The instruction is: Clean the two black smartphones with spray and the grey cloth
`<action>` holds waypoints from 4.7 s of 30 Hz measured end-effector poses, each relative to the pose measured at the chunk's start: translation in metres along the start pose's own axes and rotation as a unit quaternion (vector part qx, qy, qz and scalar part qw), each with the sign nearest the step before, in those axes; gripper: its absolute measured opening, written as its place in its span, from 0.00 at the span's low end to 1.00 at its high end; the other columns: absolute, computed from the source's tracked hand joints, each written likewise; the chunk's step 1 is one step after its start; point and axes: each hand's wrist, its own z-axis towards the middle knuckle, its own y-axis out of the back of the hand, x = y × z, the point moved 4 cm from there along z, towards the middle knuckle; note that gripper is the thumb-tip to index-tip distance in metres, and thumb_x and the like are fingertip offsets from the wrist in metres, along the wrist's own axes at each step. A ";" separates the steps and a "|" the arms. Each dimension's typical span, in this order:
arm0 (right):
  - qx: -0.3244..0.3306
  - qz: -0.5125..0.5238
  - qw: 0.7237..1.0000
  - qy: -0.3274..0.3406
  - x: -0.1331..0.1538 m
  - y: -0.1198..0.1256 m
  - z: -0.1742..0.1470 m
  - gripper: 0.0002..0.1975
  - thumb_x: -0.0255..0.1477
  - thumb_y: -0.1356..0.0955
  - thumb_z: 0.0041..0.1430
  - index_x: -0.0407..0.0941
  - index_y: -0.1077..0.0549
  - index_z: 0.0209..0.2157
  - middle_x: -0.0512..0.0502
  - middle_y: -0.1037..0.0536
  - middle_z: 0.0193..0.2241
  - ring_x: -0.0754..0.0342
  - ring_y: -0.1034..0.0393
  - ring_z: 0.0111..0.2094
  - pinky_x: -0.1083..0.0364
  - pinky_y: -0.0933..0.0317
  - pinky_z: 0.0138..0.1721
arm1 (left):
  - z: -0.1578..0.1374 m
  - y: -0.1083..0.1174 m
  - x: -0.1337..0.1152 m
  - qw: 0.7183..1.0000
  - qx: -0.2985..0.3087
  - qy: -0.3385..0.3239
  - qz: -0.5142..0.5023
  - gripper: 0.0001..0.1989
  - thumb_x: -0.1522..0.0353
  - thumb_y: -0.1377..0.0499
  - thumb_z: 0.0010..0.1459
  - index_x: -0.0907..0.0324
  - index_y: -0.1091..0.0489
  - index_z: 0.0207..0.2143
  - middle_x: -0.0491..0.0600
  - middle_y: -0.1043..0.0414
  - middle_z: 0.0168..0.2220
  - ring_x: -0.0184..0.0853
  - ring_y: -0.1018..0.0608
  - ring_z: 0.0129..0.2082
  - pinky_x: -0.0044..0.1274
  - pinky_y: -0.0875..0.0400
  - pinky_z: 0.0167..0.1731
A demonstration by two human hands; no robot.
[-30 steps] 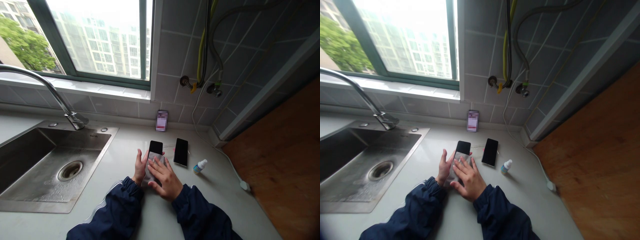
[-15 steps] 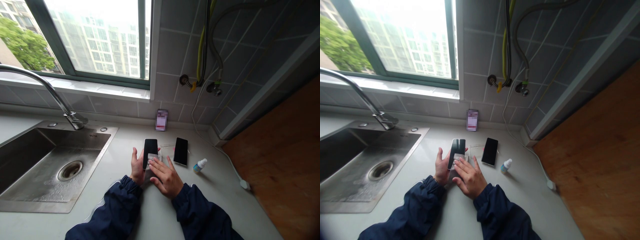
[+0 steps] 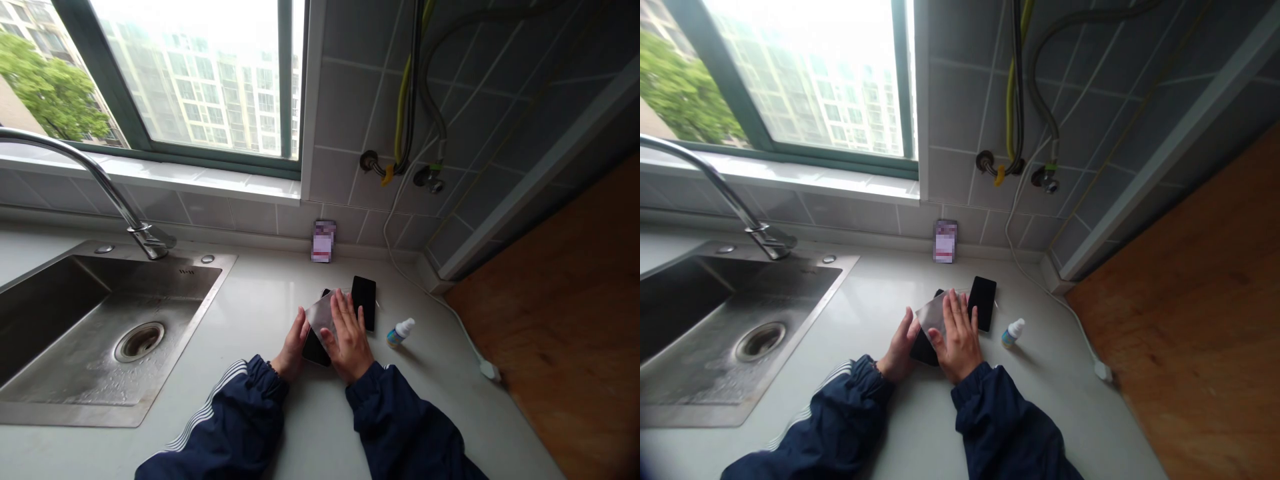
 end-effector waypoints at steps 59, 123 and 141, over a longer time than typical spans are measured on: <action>-0.020 0.022 0.999 -0.025 0.015 0.000 -0.007 0.37 0.45 0.47 0.74 0.41 0.67 0.74 0.33 0.57 0.73 0.34 0.68 0.73 0.28 0.58 0.66 | 0.002 0.022 0.007 0.998 0.016 -0.062 0.004 0.23 0.59 0.44 0.67 0.54 0.30 0.61 0.51 0.34 0.65 0.45 0.50 0.73 0.40 0.56 0.71; 0.013 -0.013 1.000 -0.003 0.011 0.005 -0.002 0.38 0.40 0.42 0.73 0.46 0.67 0.74 0.40 0.56 0.73 0.35 0.69 0.73 0.29 0.60 0.68 | 0.000 0.020 0.002 0.998 -0.004 -0.042 0.046 0.31 0.55 0.45 0.67 0.54 0.41 0.69 0.50 0.41 0.69 0.46 0.53 0.73 0.42 0.57 0.71; 0.139 0.038 0.984 0.103 0.033 -0.003 -0.010 0.36 0.43 0.36 0.69 0.51 0.51 0.72 0.46 0.58 0.73 0.31 0.72 0.73 0.23 0.62 0.65 | 0.002 -0.004 -0.014 0.995 0.019 -0.065 -0.068 0.34 0.49 0.46 0.65 0.63 0.34 0.63 0.61 0.26 0.57 0.54 0.26 0.60 0.44 0.41 0.65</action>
